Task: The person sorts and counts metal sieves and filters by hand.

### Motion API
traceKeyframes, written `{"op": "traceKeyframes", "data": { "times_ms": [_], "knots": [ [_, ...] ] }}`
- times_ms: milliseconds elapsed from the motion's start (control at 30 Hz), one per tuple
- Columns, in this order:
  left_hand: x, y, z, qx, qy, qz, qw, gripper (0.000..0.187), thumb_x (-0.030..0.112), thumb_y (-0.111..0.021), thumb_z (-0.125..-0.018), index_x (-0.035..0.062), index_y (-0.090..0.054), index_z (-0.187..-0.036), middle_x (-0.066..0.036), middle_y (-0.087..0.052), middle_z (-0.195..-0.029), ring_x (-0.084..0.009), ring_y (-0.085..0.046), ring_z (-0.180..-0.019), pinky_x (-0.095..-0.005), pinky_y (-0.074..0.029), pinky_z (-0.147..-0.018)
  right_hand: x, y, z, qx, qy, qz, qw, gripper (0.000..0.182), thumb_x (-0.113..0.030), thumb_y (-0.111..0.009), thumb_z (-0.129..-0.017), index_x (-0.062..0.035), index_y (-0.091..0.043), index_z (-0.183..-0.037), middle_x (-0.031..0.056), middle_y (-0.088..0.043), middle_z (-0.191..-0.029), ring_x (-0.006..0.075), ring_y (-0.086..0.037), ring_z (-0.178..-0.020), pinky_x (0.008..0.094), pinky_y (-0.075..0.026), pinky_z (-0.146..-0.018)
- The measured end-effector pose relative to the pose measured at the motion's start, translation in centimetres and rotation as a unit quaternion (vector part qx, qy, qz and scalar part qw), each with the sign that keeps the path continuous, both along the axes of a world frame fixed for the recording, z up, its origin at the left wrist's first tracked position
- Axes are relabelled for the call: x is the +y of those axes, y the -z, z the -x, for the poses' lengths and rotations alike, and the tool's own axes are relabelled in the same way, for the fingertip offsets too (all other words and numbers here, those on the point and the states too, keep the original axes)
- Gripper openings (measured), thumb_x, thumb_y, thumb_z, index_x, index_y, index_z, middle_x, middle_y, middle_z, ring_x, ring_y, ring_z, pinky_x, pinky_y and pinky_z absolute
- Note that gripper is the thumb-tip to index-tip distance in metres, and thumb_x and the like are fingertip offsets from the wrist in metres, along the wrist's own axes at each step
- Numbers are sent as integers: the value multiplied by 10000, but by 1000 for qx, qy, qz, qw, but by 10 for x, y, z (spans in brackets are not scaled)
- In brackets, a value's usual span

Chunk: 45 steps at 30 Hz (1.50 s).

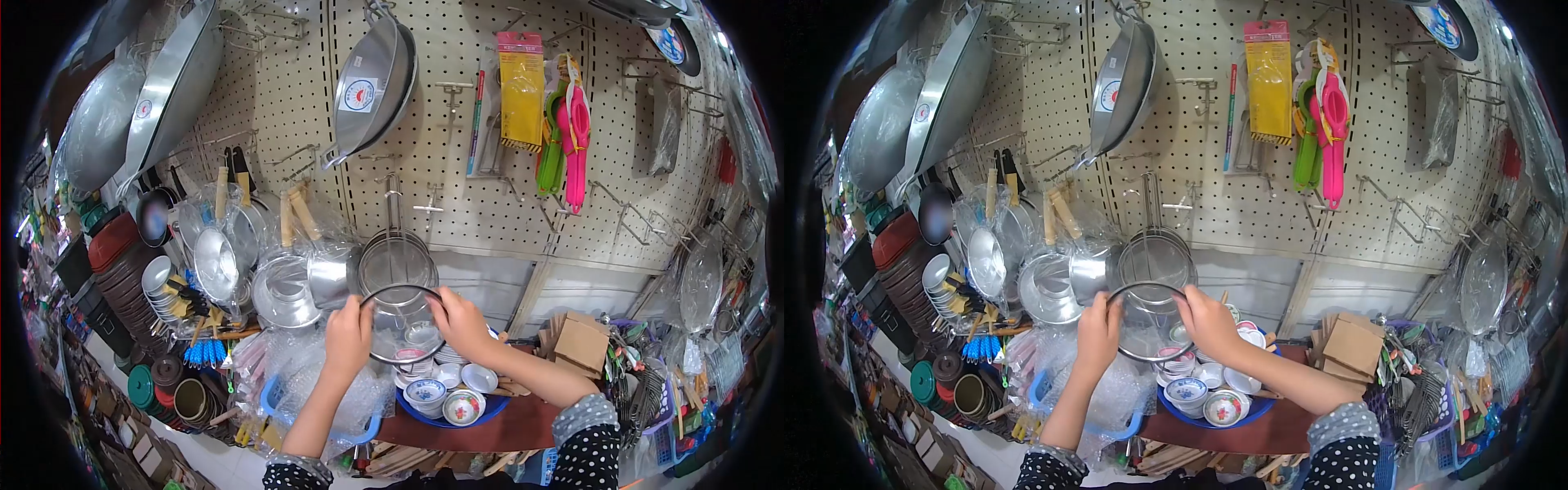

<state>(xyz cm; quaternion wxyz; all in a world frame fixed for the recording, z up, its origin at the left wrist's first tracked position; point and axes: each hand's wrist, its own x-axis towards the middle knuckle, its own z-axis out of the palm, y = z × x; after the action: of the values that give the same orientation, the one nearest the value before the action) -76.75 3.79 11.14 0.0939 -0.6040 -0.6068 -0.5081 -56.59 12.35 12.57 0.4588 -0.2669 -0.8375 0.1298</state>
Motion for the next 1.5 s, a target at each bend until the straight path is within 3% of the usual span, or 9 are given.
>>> {"op": "traceKeyframes", "data": {
  "times_ms": [233, 433, 633, 833, 933, 1133, 1333, 1467, 1500],
  "knots": [
    [50, -3, 33, -21, -39, -2, 999, 191, 188, -543, -976, -3, -540, -973, -255, -637, -798, -475, -600, -712, -550, -437, -634, 47, 0, 55, 44, 62, -6, 997, 191, -206, -596, -965, -27, -548, -916, 201, -646, -760, 415, -626, -674, 465, -468, -567],
    [80, 7, 43, 9, -57, -19, 998, 204, 194, -550, -974, -6, -548, -1018, -242, -656, -873, -451, -614, -741, -540, -450, -651, 68, 10, 68, 37, 100, -23, 994, 237, -256, -548, -986, -29, -504, -932, 207, -659, -797, 426, -637, -702, 499, -489, -574],
    [106, 25, 51, 101, -85, -43, 990, 199, 191, -571, -963, 9, -557, -1042, -185, -665, -897, -380, -624, -741, -457, -455, -676, 86, 29, 73, 9, 117, 1, 993, 214, -241, -526, -993, -32, -486, -969, 207, -661, -790, 420, -644, -672, 499, -497, -550],
    [126, 33, 47, 190, -183, -111, 958, 202, 196, -613, -929, 52, -598, -1069, -84, -610, -912, -255, -622, -740, -386, -409, -647, 101, 33, 76, -39, 169, -41, 984, 205, -228, -507, -1001, -34, -465, -950, 196, -657, -724, 411, -645, -619, 498, -498, -523],
    [138, 36, 49, 225, -215, -130, 941, 322, 212, -643, -900, 65, -620, -1185, -44, -589, -907, -204, -594, -715, -356, -380, -632, 114, 38, 79, -48, 186, -93, 977, 234, -250, -523, -994, -26, -478, -943, 189, -653, -691, 397, -633, -543, 482, -500, -468],
    [156, 42, 50, 262, -257, -173, 914, 505, 238, -682, -854, 128, -601, -1340, 5, -567, -907, -166, -543, -698, -331, -353, -630, 131, 47, 87, -84, 292, -163, 939, 337, -313, -534, -988, 16, -542, -1059, 151, -641, -640, 333, -624, -455, 437, -488, -394],
    [164, 45, 49, 263, -282, -195, 902, 443, 229, -693, -840, 161, -652, -1275, 1, -591, -969, -177, -535, -706, -337, -362, -634, 142, 56, 96, -113, 346, -200, 909, 455, -368, -542, -978, 42, -539, -1176, 115, -624, -619, 283, -623, -448, 385, -474, -369],
    [166, 48, 48, 265, -295, -183, 899, 434, 246, -687, -851, 206, -650, -1283, -4, -602, -1052, -187, -534, -726, -338, -370, -652, 144, 54, 98, -157, 367, -149, 904, 487, -387, -511, -985, 40, -526, -1218, 101, -642, -615, 267, -654, -489, 382, -489, -389],
    [167, 49, 49, 267, -302, -170, 899, 430, 252, -683, -860, 209, -649, -1286, -5, -604, -1056, -194, -537, -756, -341, -375, -662, 144, 52, 98, -182, 355, -102, 911, 524, -389, -498, -988, 43, -481, -1285, 105, -655, -618, 272, -667, -512, 395, -503, -414]
  ]
}}
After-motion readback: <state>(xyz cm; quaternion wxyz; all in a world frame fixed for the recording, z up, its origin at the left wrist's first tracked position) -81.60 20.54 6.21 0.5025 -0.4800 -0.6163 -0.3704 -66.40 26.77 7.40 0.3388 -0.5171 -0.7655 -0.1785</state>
